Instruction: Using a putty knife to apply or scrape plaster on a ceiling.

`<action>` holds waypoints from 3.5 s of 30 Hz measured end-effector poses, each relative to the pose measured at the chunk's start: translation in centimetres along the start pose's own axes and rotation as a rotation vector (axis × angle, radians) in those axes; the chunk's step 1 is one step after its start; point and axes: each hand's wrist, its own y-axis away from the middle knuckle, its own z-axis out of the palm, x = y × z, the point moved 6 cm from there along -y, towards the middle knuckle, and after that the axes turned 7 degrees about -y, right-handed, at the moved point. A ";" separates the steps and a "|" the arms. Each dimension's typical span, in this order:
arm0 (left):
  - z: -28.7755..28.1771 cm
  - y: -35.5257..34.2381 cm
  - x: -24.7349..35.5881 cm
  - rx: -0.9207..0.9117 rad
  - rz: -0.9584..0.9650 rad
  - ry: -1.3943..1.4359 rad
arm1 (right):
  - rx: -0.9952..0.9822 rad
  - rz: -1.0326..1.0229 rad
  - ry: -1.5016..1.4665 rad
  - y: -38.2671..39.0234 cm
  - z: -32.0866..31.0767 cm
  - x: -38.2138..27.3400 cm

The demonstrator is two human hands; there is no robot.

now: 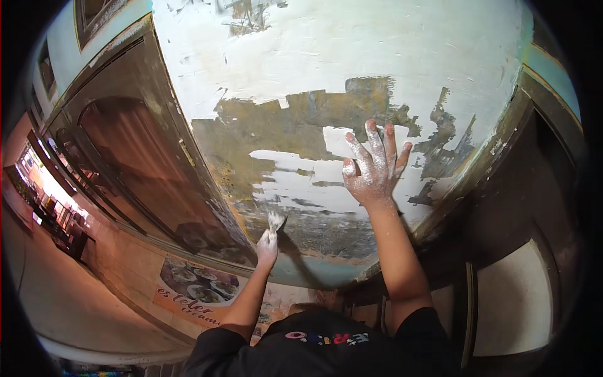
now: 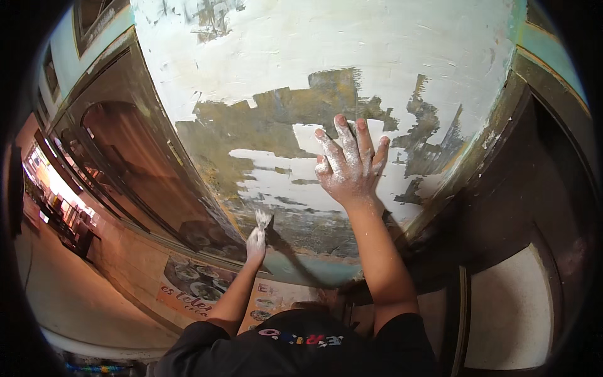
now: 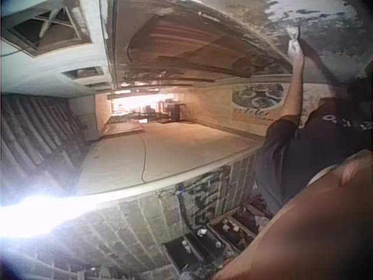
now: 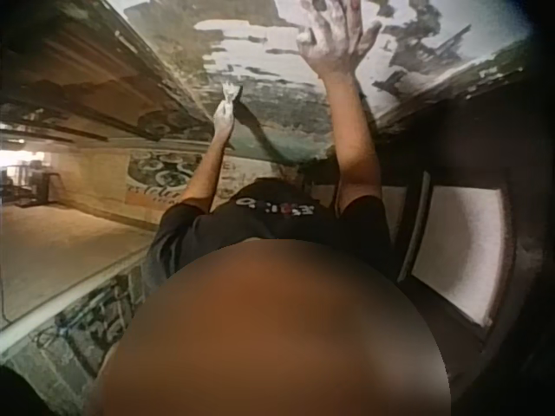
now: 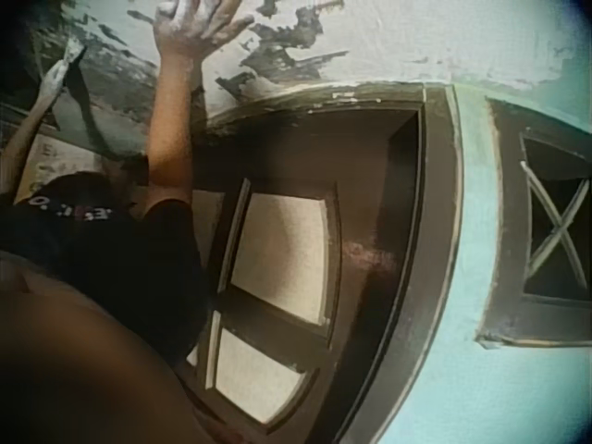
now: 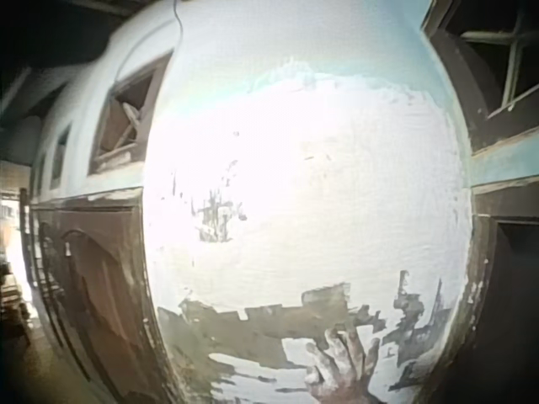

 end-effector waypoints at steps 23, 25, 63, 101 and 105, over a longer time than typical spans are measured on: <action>0.0 -1.0 -3.6 0.045 -0.073 0.240 | 0.022 -0.025 -0.007 -0.1 0.2 -0.5; 0.0 -1.1 -0.4 -0.002 -0.126 0.279 | 0.020 0.004 0.019 0.2 -0.1 0.3; 0.5 1.8 3.9 0.047 0.075 -0.155 | 0.037 -0.021 -0.006 0.2 0.3 -0.4; 7.3 5.4 6.4 -0.226 -0.050 -0.046 | 0.010 -0.071 -0.087 0.9 0.1 0.1; 6.5 3.6 9.3 -0.173 0.015 -0.018 | 0.017 -0.077 -0.082 0.4 -0.3 0.0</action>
